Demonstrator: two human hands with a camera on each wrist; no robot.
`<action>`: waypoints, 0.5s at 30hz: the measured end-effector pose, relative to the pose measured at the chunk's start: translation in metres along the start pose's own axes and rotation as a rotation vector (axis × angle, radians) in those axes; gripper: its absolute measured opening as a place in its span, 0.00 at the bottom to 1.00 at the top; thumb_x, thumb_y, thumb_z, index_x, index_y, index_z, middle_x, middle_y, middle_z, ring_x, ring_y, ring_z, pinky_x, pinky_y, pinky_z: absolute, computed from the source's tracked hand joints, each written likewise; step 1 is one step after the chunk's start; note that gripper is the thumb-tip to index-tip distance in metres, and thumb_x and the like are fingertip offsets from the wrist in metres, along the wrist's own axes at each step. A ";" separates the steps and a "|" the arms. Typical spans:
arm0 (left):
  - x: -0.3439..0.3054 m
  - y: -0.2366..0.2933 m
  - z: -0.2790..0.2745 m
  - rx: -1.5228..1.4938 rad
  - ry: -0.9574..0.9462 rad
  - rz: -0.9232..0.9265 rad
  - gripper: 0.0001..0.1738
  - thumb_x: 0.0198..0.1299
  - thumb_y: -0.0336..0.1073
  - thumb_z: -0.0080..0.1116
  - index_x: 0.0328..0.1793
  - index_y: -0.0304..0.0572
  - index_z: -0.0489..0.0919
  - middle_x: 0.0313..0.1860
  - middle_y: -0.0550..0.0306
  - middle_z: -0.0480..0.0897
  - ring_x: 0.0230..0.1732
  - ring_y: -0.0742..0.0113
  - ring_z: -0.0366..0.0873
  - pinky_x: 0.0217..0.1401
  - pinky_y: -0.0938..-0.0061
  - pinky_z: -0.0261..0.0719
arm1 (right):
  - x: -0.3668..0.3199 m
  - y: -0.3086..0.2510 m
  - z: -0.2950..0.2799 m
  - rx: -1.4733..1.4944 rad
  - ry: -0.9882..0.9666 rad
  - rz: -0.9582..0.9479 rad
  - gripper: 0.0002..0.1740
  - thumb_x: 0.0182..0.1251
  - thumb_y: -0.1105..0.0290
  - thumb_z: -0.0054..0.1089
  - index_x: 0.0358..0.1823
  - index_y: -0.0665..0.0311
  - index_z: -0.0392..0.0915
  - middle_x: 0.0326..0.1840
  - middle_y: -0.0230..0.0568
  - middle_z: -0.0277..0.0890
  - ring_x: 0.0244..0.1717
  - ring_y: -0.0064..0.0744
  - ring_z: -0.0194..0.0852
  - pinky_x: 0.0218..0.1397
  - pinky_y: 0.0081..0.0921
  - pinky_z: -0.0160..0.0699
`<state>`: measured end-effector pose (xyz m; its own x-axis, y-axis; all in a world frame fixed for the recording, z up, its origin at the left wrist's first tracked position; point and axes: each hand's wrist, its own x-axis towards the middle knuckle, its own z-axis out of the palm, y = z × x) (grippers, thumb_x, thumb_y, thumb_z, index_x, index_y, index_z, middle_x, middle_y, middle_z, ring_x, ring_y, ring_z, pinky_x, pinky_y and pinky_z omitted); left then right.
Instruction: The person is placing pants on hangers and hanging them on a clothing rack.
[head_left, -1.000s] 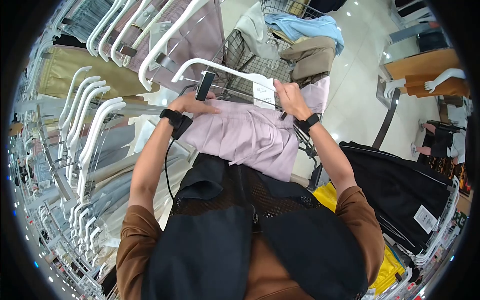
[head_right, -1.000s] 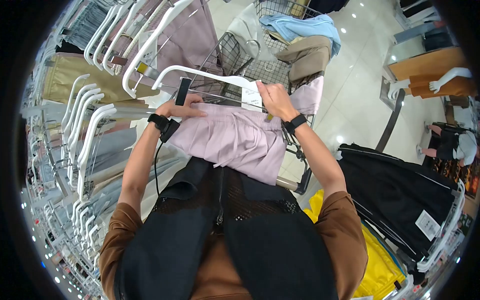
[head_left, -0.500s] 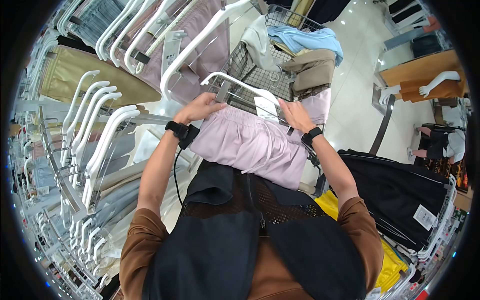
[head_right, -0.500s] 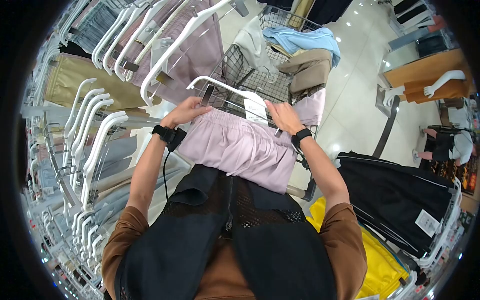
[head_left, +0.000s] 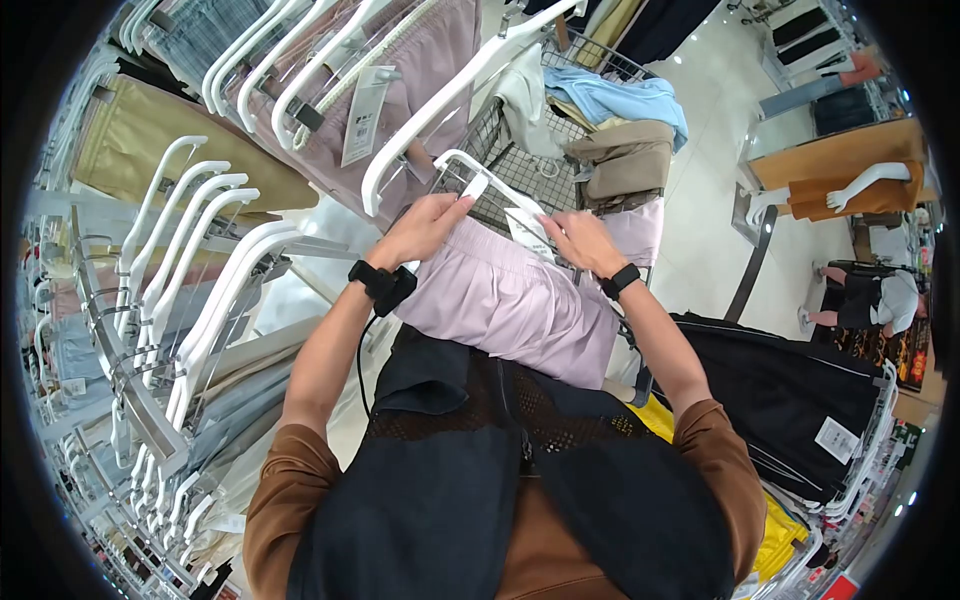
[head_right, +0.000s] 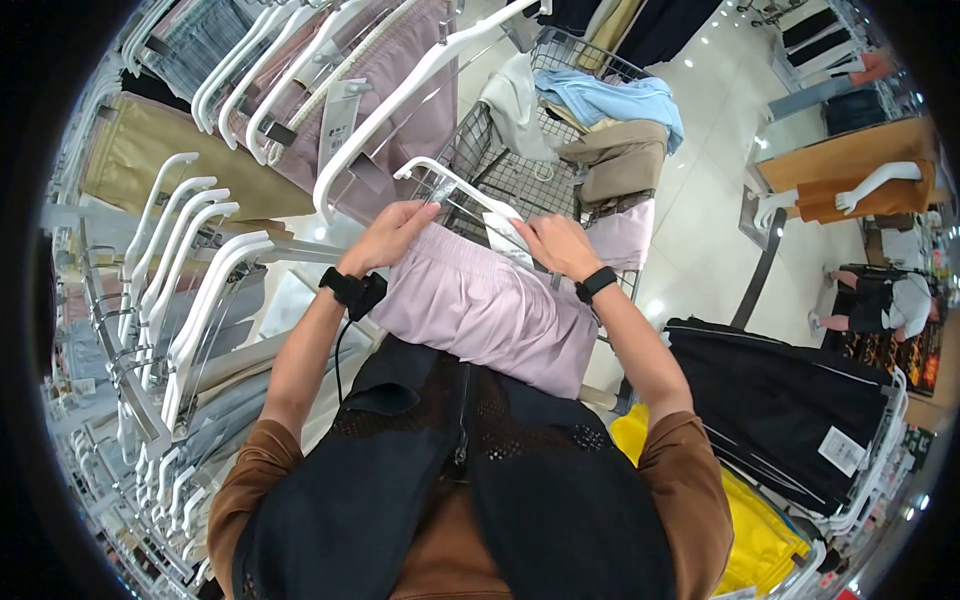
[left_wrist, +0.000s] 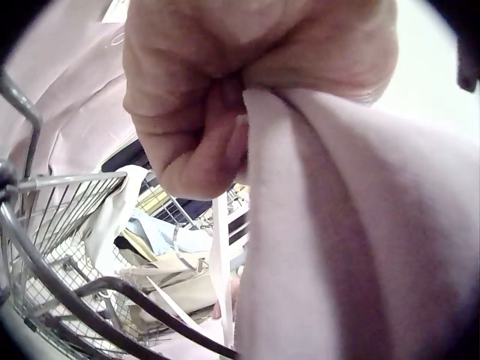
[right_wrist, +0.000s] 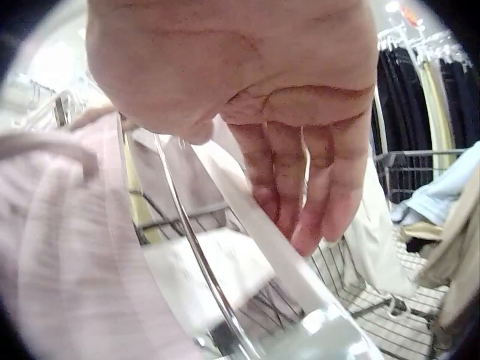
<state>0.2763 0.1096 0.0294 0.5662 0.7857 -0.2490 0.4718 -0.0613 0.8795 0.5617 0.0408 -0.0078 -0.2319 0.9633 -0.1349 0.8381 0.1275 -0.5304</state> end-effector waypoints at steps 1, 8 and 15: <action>-0.002 0.004 -0.001 0.016 -0.014 0.007 0.26 0.74 0.50 0.47 0.28 0.36 0.70 0.22 0.71 0.61 0.26 0.78 0.56 0.27 0.73 0.58 | 0.005 -0.022 -0.013 0.013 0.080 0.024 0.27 0.75 0.53 0.43 0.28 0.68 0.79 0.27 0.60 0.77 0.37 0.61 0.76 0.41 0.50 0.72; -0.014 0.024 -0.008 0.142 0.037 0.149 0.27 0.72 0.49 0.48 0.29 0.29 0.70 0.17 0.44 0.63 0.21 0.59 0.56 0.28 0.62 0.61 | 0.082 -0.098 -0.002 0.732 0.394 -0.125 0.30 0.76 0.46 0.43 0.39 0.68 0.80 0.32 0.40 0.80 0.33 0.32 0.74 0.37 0.33 0.70; -0.026 0.028 -0.018 0.122 0.105 0.161 0.22 0.69 0.44 0.55 0.29 0.30 0.70 0.17 0.49 0.62 0.21 0.64 0.55 0.25 0.64 0.59 | 0.108 -0.101 0.004 0.913 -0.041 0.115 0.37 0.74 0.36 0.39 0.27 0.65 0.76 0.24 0.28 0.68 0.24 0.19 0.64 0.29 0.21 0.64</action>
<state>0.2630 0.0984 0.0678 0.5708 0.8189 -0.0600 0.4627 -0.2604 0.8474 0.4500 0.1313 0.0278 -0.2027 0.9473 -0.2481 0.1461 -0.2213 -0.9642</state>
